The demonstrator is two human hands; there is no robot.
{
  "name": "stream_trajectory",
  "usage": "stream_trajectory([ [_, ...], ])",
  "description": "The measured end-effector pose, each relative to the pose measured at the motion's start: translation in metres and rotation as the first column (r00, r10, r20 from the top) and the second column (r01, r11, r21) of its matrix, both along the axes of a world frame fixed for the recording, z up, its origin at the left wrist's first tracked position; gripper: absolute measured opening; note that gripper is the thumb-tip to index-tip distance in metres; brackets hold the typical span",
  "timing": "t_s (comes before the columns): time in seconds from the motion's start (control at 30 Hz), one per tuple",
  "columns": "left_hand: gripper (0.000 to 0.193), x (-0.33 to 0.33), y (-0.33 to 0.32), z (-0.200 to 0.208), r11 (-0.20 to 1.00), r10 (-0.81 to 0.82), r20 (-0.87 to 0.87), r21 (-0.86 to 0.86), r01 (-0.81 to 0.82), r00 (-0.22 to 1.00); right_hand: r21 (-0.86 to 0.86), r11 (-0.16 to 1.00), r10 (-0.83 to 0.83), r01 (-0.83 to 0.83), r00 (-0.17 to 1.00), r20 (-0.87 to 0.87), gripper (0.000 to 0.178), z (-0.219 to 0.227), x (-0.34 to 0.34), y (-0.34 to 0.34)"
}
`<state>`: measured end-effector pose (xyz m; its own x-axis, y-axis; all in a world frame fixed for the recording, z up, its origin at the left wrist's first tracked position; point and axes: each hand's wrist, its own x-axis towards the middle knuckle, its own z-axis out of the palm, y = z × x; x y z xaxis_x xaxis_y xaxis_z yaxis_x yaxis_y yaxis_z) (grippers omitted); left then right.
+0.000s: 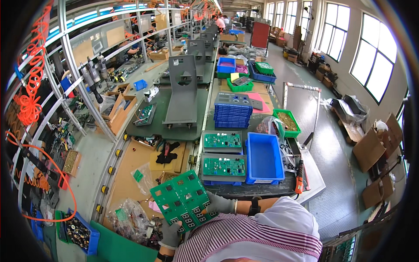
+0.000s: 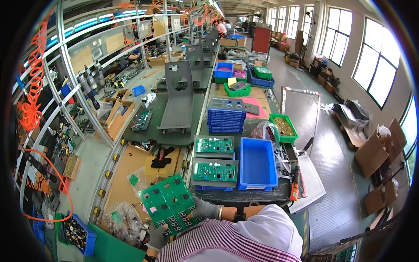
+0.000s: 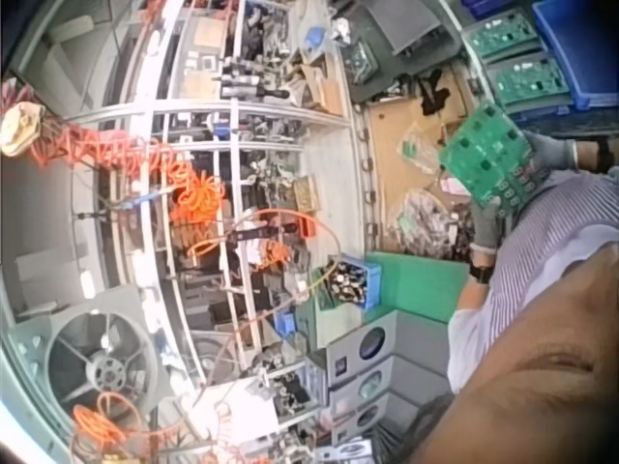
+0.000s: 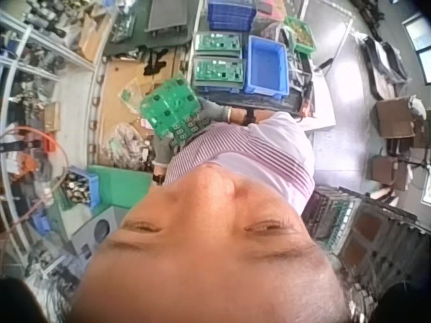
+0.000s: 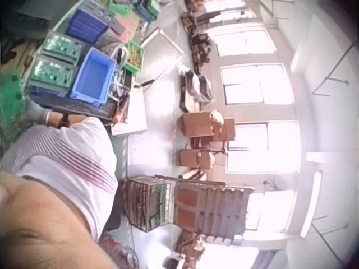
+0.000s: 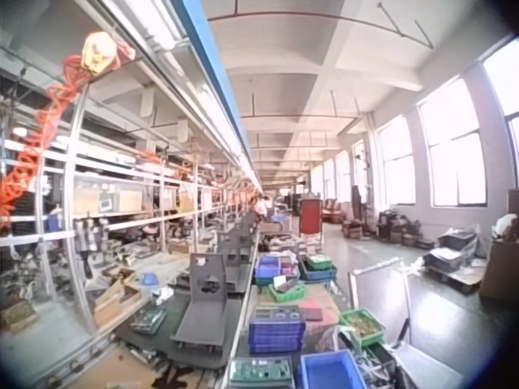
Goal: The person is assembling components on circuit boards and placing them into blue bins on a factory assembly line.
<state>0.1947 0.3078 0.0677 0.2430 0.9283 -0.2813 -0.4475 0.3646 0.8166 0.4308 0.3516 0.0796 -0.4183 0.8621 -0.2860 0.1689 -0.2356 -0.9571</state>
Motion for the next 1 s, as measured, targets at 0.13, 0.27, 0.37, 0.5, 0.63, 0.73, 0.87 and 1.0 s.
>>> stream_trajectory([
  [0.13, 0.043, -0.009, -0.016, 0.002, 0.995, -0.038, 0.020, -0.091, 0.039, 0.999, -0.027, 0.994, 0.103, -0.102, 0.994, 0.028, 0.081, -0.015, 0.006, -0.012],
  [0.27, 0.043, -0.017, -0.029, -0.008, 0.994, -0.050, -0.060, -0.098, 0.044, 0.997, -0.055, 0.982, 0.184, -0.182, 0.982, 0.037, 0.080, -0.004, 0.006, -0.019],
  [0.37, 0.042, -0.007, -0.036, -0.007, 0.999, 0.038, -0.093, -0.032, -0.041, 0.995, 0.006, 0.984, 0.174, -0.178, 0.971, 0.161, 0.079, -0.003, 0.006, -0.024],
  [0.5, 0.044, 0.001, -0.046, -0.016, 0.989, 0.042, -0.171, 0.148, -0.016, 0.984, 0.047, 0.995, 0.073, -0.090, 0.954, 0.292, 0.076, 0.005, 0.007, -0.036],
  [0.63, 0.056, 0.009, -0.056, 0.009, 0.991, 0.134, -0.365, 0.071, -0.116, 0.921, 0.052, 0.991, 0.102, -0.127, 0.936, 0.337, 0.077, 0.018, 0.005, -0.042],
  [0.73, 0.058, 0.011, -0.060, 0.015, 0.988, 0.148, -0.405, 0.017, -0.155, 0.902, 0.017, 0.994, 0.098, -0.110, 0.938, 0.333, 0.072, 0.021, 0.001, -0.047],
  [0.87, 0.046, 0.014, -0.059, 0.010, 0.987, 0.124, -0.399, -0.046, -0.154, 0.909, 0.088, 0.996, -0.038, 0.014, 0.960, 0.279, 0.066, 0.008, -0.011, -0.059],
  [1.0, 0.038, 0.000, -0.043, -0.003, 0.981, 0.017, -0.151, -0.191, -0.046, 0.988, -0.082, 0.993, -0.073, 0.082, 0.991, 0.109, 0.066, -0.001, -0.007, -0.053],
])
